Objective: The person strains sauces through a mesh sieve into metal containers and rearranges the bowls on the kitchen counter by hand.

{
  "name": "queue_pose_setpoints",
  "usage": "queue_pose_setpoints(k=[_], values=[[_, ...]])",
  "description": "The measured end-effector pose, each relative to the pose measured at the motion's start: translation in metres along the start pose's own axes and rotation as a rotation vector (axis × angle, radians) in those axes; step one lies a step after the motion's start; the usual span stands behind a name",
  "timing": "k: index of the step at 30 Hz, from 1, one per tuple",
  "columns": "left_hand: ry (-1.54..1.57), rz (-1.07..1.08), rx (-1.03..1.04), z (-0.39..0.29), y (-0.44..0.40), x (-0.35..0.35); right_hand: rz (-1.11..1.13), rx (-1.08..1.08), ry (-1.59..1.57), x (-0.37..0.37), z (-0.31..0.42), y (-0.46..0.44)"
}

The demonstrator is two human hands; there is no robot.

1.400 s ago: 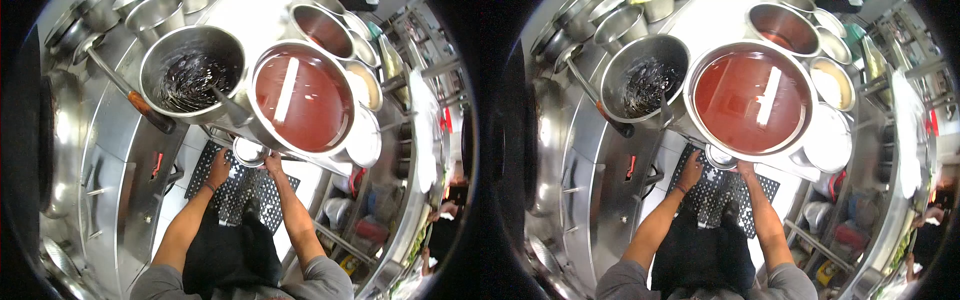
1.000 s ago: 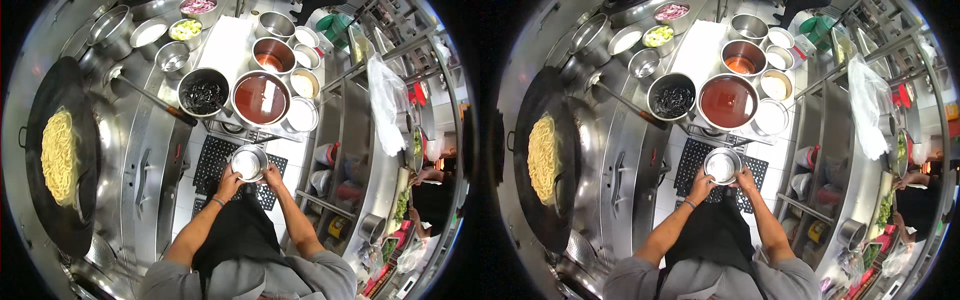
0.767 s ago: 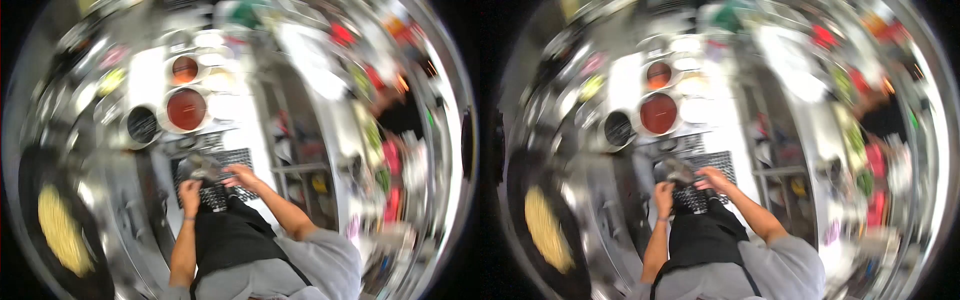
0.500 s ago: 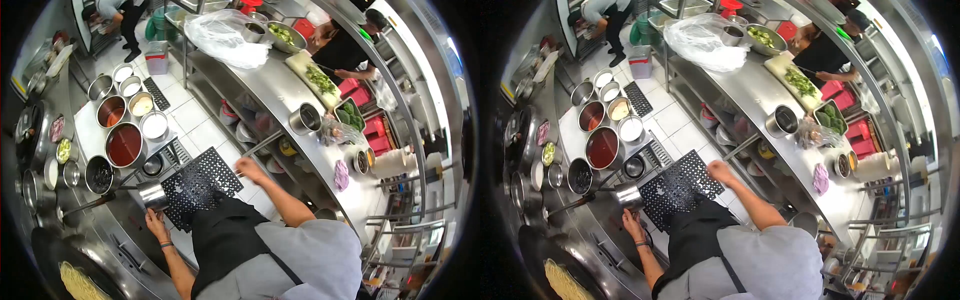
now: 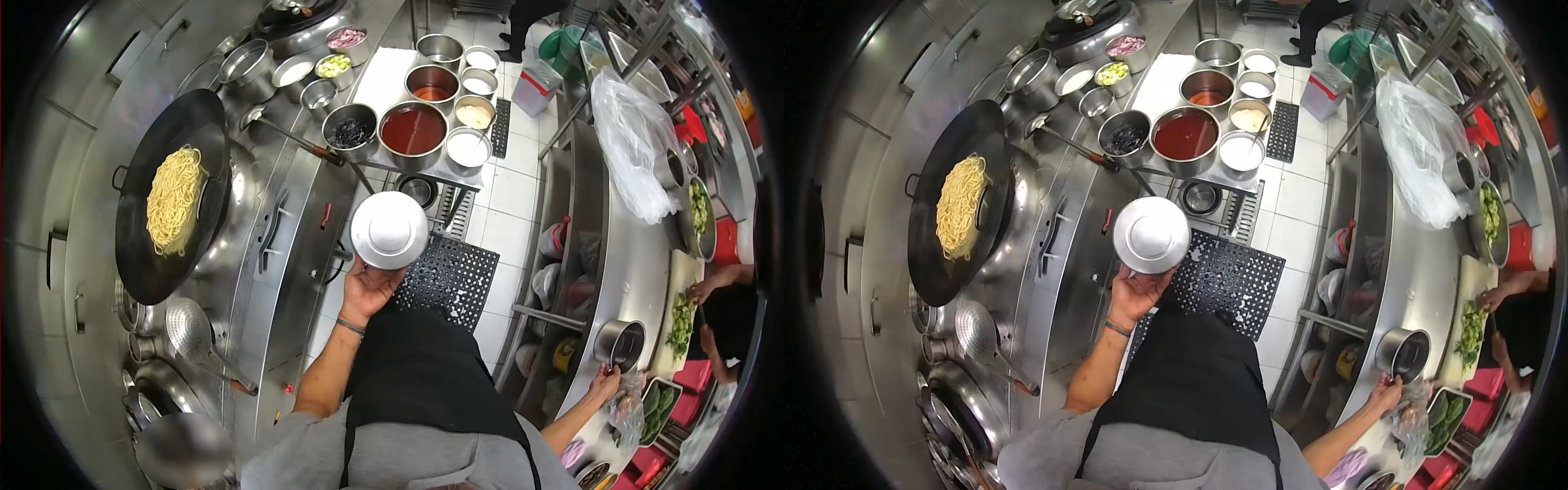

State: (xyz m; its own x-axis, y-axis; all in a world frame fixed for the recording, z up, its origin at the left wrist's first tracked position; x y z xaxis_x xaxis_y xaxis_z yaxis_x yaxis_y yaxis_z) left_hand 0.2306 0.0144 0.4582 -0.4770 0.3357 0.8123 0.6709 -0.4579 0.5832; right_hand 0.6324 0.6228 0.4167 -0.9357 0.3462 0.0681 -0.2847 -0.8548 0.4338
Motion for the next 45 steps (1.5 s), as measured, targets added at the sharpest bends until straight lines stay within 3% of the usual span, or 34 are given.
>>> queue_pose_setpoints(k=[7,9,10,11,13,15,19,22,26,30,34,40,43,45], values=[[-0.492,0.114,0.346,-0.001,0.025,0.040,0.070,0.001,-0.021,0.008,-0.002,0.032],[-0.950,-0.048,0.636,0.005,0.026,0.059,0.081,0.002,-0.046,0.008,0.000,0.046],[-1.300,0.009,0.871,0.000,0.020,0.075,0.092,0.002,-0.061,0.013,0.001,0.051],[-1.207,0.160,0.864,0.001,0.015,0.086,0.088,0.009,-0.076,0.015,0.001,0.055],[-1.324,0.442,1.060,0.026,0.068,0.195,0.084,0.021,-0.091,0.014,0.002,0.058],[-1.433,0.820,1.529,0.045,0.115,0.289,0.111,0.046,-0.139,0.017,-0.001,0.055],[-1.302,1.329,2.144,0.085,0.219,0.426,0.105,0.059,-0.164,0.016,-0.003,0.046],[-1.140,1.358,2.477,0.091,0.254,0.462,0.072,0.060,-0.177,0.016,-0.010,0.040],[-1.041,1.334,2.770,0.092,0.278,0.485,0.064,0.079,-0.218,0.018,-0.019,0.025],[-1.216,1.246,2.873,0.099,0.305,0.482,0.021,0.039,-0.219,0.020,-0.015,0.036],[-1.291,1.138,2.778,0.108,0.311,0.478,-0.019,0.066,-0.201,0.023,-0.006,0.046],[-1.519,0.668,2.520,0.114,0.290,0.459,-0.041,0.045,-0.124,0.023,0.000,0.044],[-1.456,0.485,2.629,0.116,0.278,0.452,-0.066,-0.081,0.073,0.024,0.007,0.046],[-1.375,0.708,2.679,0.119,0.265,0.451,-0.070,-0.049,0.034,0.024,0.003,0.043]])
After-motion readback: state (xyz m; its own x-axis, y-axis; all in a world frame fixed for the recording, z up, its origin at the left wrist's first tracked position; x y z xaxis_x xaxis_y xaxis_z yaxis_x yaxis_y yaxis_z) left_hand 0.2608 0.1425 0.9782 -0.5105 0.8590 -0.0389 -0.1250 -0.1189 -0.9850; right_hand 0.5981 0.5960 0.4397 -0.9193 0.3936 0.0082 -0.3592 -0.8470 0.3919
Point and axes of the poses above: each hand's wrist, its own y-axis away from the middle knuckle, its own x-axis out of the palm, z = x × y, the point moved 1 cm from there along -y, towards the middle knuckle, and after that the axes turned 8 degrees about -z, right-handed, at the moved point
